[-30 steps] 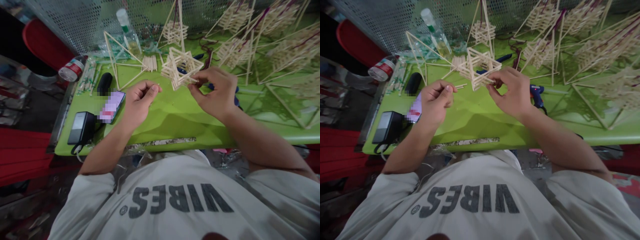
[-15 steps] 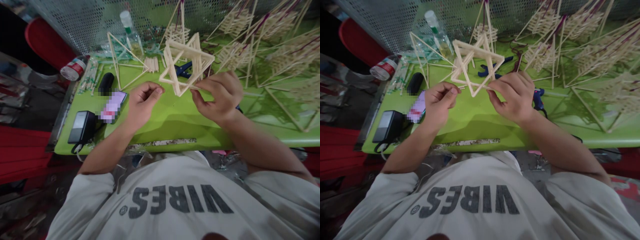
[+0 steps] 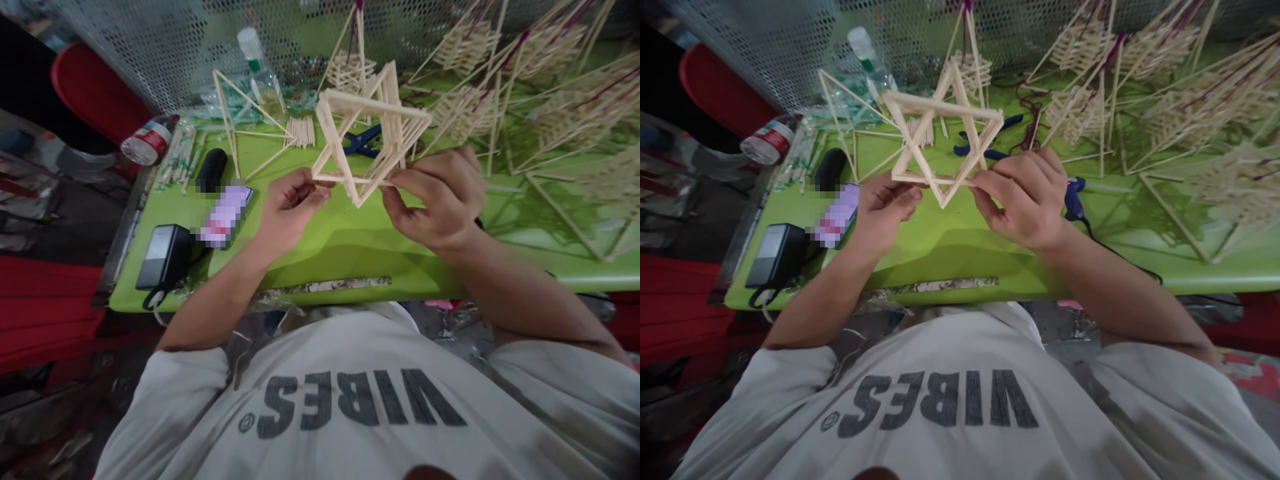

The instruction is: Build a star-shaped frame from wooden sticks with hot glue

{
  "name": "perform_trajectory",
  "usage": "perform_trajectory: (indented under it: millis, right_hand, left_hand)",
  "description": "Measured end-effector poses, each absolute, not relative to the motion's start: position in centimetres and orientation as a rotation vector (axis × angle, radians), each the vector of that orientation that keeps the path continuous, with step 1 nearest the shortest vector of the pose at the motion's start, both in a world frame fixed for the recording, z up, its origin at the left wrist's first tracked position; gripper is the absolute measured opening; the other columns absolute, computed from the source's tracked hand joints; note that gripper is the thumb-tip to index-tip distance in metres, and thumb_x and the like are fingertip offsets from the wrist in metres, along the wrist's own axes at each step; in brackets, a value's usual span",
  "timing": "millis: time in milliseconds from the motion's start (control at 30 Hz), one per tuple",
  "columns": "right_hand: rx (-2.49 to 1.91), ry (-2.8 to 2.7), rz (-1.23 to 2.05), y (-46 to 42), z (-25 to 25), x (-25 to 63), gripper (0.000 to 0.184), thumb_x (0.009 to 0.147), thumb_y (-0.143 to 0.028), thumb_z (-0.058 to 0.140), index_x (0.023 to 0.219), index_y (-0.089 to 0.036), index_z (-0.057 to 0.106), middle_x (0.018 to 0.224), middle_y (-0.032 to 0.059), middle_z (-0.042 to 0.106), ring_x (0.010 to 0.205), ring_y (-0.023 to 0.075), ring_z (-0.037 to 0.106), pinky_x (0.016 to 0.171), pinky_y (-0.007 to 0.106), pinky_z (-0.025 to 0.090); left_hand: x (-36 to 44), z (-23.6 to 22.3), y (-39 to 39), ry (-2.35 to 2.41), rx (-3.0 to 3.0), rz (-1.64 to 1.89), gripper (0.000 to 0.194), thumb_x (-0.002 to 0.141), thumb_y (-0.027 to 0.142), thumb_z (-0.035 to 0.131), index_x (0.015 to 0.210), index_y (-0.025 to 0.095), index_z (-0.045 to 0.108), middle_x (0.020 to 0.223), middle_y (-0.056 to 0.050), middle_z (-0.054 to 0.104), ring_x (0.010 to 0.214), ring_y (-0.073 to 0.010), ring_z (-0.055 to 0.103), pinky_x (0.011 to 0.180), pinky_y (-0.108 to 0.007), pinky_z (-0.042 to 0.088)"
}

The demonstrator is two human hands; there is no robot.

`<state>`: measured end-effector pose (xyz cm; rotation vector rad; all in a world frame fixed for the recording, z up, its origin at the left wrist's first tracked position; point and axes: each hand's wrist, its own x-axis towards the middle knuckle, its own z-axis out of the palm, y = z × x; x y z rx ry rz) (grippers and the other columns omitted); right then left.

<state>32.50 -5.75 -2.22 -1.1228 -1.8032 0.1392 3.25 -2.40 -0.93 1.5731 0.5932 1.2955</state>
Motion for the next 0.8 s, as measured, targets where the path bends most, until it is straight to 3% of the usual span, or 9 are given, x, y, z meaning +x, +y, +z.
perform_trajectory:
  millis: [133,300,533,800]
  right_hand:
    - [-1.007,-1.730,0.079,-5.6,-2.1,31.4,0.030,0.111,-0.064,0.083,0.111,-0.034,0.084,0.104,0.0103,0.082,0.109,0.0373,0.085,0.099,0.060,0.073]
    - [-0.848,-1.585,-0.069,-4.9,-2.4,29.8,0.034,0.111,-0.066,0.079,0.108,-0.033,0.082,0.094,0.0035,0.083,0.084,0.0269,0.082,0.079,0.048,0.071]
    - [-0.950,-1.691,-0.006,-5.4,-3.0,29.5,0.013,0.113,-0.049,0.081,0.117,-0.037,0.082,0.106,0.0080,0.087,0.102,0.0329,0.084,0.096,0.058,0.074]
    - [-0.997,-1.751,0.043,-5.9,-3.1,30.2,0.017,0.108,-0.052,0.086,0.122,-0.043,0.084,0.109,0.0093,0.089,0.104,0.0385,0.085,0.101,0.066,0.072]
  left_hand:
    - [3.4,-1.0,-2.8,0.574,1.577,1.225,0.039,0.099,0.062,0.101,0.109,0.025,0.092,0.063,0.006,0.054,0.051,-0.0073,0.032,0.048,-0.028,0.020]
    - [3.4,-0.7,-3.1,0.593,1.572,1.193,0.045,0.094,0.067,0.104,0.112,0.027,0.094,0.060,0.008,0.045,0.051,-0.0078,0.029,0.051,-0.028,0.018]
    - [3.9,-0.5,-3.1,0.665,1.452,1.175,0.059,0.081,0.074,0.109,0.096,0.022,0.086,0.063,0.007,0.049,0.054,-0.0077,0.034,0.052,-0.028,0.026]
    - [4.1,-0.6,-3.2,0.666,1.378,1.101,0.059,0.080,0.073,0.110,0.091,0.022,0.082,0.061,0.010,0.041,0.052,-0.0073,0.025,0.050,-0.029,0.019]
